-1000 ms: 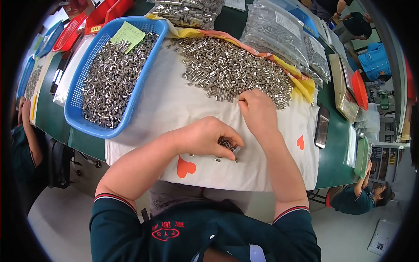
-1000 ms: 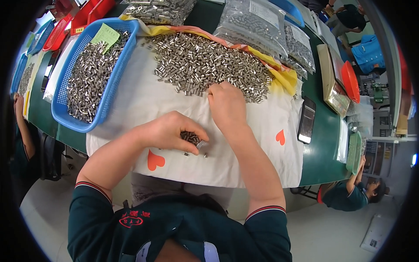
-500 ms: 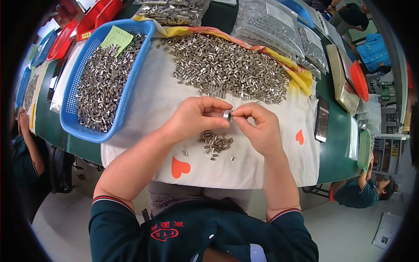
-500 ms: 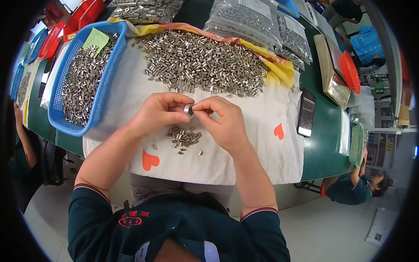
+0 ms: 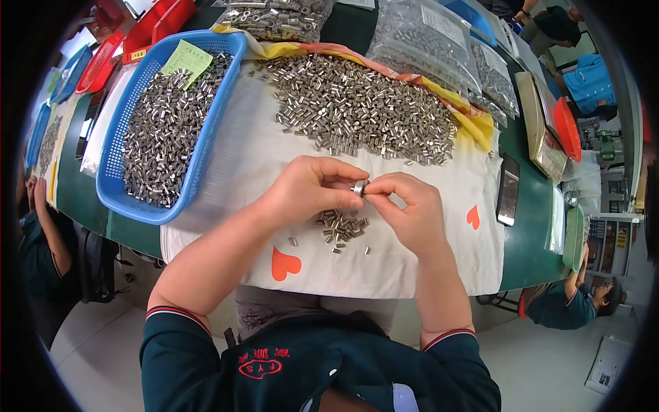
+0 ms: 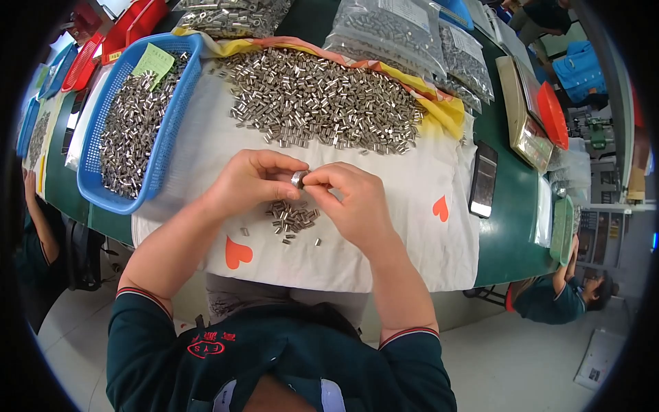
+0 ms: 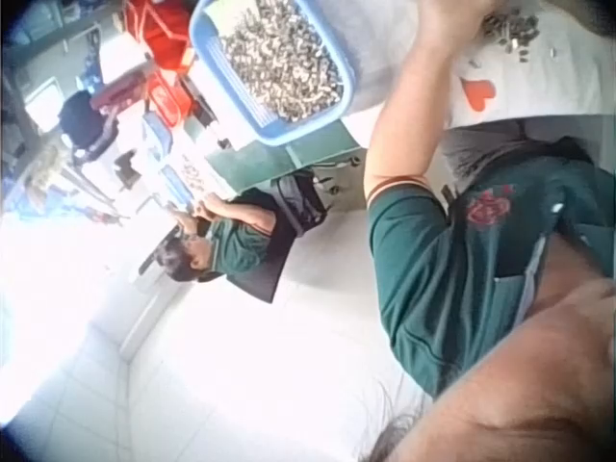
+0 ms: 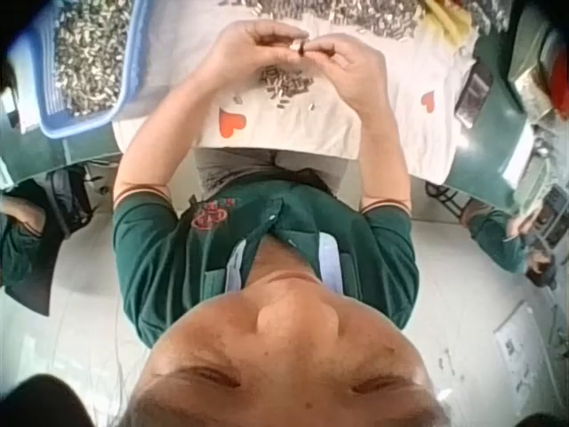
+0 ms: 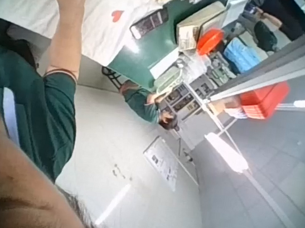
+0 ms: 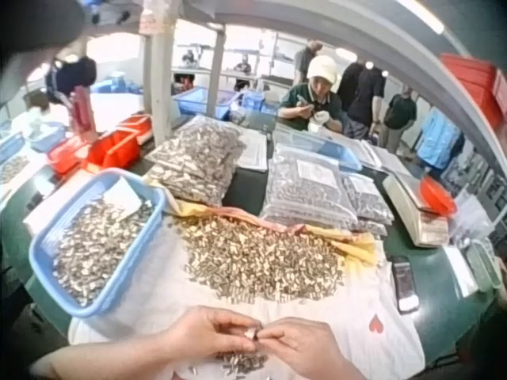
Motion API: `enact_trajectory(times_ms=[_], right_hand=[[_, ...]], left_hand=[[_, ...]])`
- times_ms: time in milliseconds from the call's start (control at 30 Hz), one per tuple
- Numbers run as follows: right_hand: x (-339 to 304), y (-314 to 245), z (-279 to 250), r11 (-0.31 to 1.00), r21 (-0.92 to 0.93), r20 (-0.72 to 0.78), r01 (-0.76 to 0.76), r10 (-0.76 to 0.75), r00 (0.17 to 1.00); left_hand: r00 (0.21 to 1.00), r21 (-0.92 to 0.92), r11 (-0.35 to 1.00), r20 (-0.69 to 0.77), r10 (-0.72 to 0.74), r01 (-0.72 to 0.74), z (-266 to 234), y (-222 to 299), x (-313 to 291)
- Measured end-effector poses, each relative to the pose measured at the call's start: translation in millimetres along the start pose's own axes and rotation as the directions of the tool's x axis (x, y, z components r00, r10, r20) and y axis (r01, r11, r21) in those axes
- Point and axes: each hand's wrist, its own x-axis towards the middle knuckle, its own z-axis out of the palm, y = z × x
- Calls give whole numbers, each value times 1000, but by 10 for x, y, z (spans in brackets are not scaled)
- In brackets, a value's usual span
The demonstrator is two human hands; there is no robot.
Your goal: Inspecting and sorting small metal components on a workbench in a factory setting.
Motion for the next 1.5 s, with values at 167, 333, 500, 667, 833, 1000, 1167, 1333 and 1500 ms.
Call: enact_trajectory(times_ms=[167, 333, 500, 667, 833, 1000, 1167, 1333, 1500], right_hand=[[6, 4, -72, 979, 130, 134, -158, 141, 981], [242, 153, -201, 946, 63, 174, -318, 303, 937], [423, 321, 196, 843, -537, -53, -20, -10, 999], [399, 294, 226, 831, -553, -33, -65, 56, 998], [175, 199, 139, 895, -445, -51, -44, 24, 998], [4, 69, 27, 970, 159, -3, -185, 188, 982], [-8, 17, 53, 988, 129, -7, -82, 83, 997], [-55, 12, 163, 960, -239, -90, 143, -168, 982], [-39, 14, -2, 998, -16, 28, 65, -65, 998]], left_hand=[[999, 130, 991, 48, 11, -17, 19, -9, -16], [992, 296, 955, 121, -21, -16, 66, 65, -57], [993, 312, 950, 112, -27, -9, 50, 74, -46], [995, 279, 959, 101, 15, -43, 19, 16, -21], [999, 84, 996, 46, 2, -6, -8, -5, 9], [1000, -47, 999, -27, 1, -2, -15, -55, 37], [1000, -1, 1000, -16, -4, 4, -11, -41, 36], [997, 148, 988, -75, -28, 39, 34, -2, 8], [1000, 77, 997, 8, -28, 27, 33, 25, -15]])
